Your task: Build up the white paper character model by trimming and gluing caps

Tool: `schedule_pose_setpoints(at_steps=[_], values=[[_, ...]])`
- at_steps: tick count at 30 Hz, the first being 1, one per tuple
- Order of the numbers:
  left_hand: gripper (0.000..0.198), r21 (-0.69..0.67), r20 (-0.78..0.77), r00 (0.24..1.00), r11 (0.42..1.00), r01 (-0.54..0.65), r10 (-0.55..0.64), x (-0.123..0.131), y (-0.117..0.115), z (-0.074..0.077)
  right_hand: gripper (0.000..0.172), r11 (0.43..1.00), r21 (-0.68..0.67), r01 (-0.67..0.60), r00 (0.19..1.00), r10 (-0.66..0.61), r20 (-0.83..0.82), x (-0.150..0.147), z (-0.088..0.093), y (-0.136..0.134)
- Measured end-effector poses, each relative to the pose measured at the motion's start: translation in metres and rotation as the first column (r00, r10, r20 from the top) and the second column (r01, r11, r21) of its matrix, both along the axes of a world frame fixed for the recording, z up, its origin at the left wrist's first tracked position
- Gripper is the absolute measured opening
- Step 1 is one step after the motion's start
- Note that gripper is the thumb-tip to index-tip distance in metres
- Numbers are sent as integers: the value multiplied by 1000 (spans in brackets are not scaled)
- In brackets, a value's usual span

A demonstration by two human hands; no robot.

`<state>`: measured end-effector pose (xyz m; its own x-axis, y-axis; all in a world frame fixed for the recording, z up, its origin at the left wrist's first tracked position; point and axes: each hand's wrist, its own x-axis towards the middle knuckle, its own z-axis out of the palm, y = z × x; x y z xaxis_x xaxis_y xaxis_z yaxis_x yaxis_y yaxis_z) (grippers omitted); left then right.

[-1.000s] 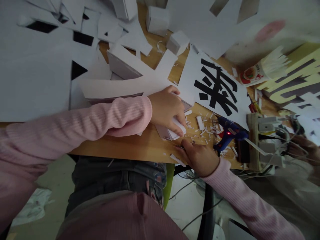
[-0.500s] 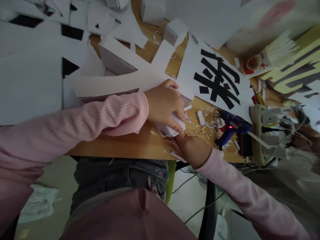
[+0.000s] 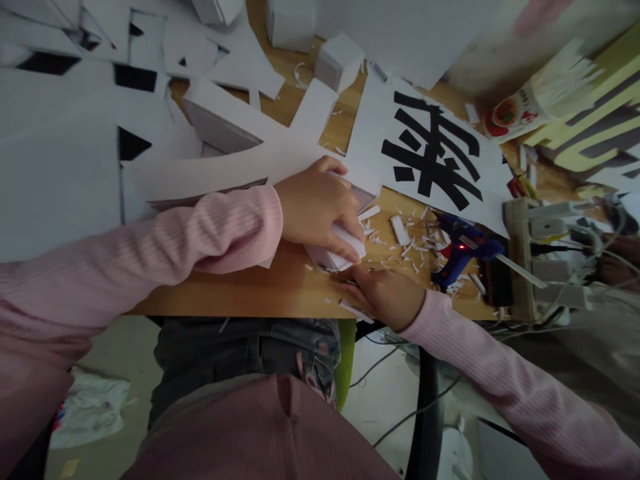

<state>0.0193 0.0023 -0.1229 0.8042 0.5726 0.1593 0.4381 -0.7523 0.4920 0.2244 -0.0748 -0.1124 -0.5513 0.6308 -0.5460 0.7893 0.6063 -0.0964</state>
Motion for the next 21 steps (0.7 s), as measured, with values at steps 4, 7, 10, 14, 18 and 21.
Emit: schedule_pose_setpoints(at_steps=[4, 7, 10, 14, 18, 21], values=[[34, -14, -29, 1000, 1000, -1, 1, 1, 0, 2, 37, 999, 17, -45, 996, 46, -71, 1, -4, 5], [33, -32, -37, 999, 999, 29, -30, 0, 0, 5, 42, 997, 30, -67, 998, 67, 3, -10, -5, 6], [35, -28, -32, 999, 999, 35, -36, 0, 1, 5, 48, 996, 43, -79, 993, 75, 87, -20, -5, 6], [36, -15, -13, 1000, 1000, 18, -18, 0, 1, 2, 46, 995, 28, -97, 993, 95, 74, -12, -2, 1], [33, -15, 17, 1000, 1000, 9, -8, 1, 0, 1, 47, 995, 66, -70, 996, 65, 64, 4, -4, -8], [33, -31, -14, 1000, 1000, -2, 1, 1, 0, 3, 50, 985, 162, -58, 997, 48, 65, 8, -9, -13]])
